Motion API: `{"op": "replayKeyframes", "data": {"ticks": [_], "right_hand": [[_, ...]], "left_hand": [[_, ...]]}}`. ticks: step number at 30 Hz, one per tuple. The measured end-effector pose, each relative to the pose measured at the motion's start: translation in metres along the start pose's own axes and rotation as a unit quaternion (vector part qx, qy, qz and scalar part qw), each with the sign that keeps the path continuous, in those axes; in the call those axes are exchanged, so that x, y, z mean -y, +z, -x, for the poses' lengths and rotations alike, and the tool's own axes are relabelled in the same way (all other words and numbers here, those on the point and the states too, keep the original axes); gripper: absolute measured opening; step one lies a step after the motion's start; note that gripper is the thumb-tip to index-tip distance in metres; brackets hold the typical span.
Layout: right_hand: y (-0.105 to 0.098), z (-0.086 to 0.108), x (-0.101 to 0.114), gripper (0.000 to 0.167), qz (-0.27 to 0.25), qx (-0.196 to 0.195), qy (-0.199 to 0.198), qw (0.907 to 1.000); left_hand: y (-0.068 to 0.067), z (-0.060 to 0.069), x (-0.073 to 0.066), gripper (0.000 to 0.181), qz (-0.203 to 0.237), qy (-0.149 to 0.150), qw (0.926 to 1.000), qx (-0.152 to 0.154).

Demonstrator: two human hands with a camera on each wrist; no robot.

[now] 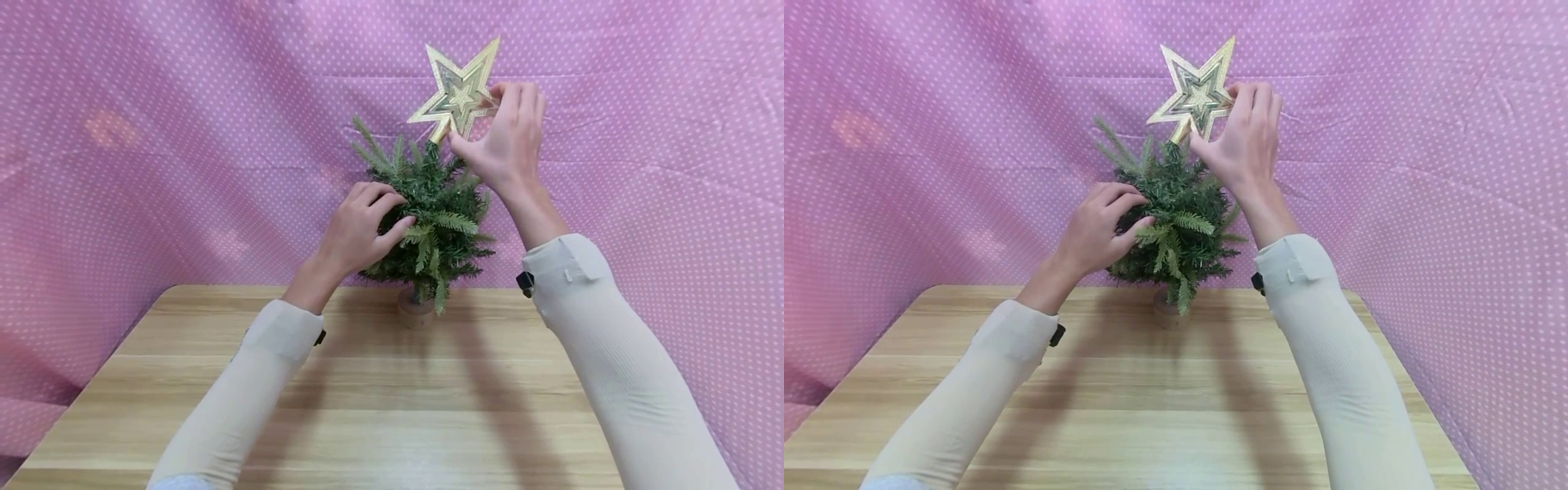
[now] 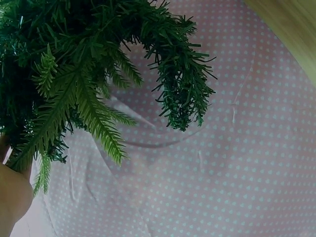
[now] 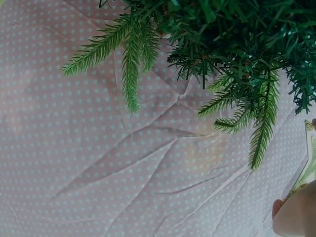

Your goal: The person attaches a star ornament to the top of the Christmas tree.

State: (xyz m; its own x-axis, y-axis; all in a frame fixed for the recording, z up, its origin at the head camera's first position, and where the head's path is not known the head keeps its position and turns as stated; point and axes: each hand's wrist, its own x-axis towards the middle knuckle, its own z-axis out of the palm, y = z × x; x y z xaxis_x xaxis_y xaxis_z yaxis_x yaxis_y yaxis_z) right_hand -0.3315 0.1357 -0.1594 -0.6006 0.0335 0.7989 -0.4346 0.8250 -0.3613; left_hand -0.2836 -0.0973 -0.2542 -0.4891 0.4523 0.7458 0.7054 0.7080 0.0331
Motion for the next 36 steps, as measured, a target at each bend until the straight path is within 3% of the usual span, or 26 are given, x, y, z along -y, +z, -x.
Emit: {"op": "replayKeyframes", "data": {"ticks": [9, 36], "right_hand": [[0.0014, -0.0005, -0.0002, 0.064, -0.008, -0.029, -0.055, 0.998], [0.0034, -0.0033, 0.005, 0.065, -0.012, -0.049, -0.143, 0.9884]], "left_hand": [[0.0003, 0.0001, 0.0012, 0.036, 0.002, 0.006, 1.0, -0.005], [-0.0031, 0.0034, 0.0037, 0.036, 0.002, 0.0, 1.0, -0.002]]}}
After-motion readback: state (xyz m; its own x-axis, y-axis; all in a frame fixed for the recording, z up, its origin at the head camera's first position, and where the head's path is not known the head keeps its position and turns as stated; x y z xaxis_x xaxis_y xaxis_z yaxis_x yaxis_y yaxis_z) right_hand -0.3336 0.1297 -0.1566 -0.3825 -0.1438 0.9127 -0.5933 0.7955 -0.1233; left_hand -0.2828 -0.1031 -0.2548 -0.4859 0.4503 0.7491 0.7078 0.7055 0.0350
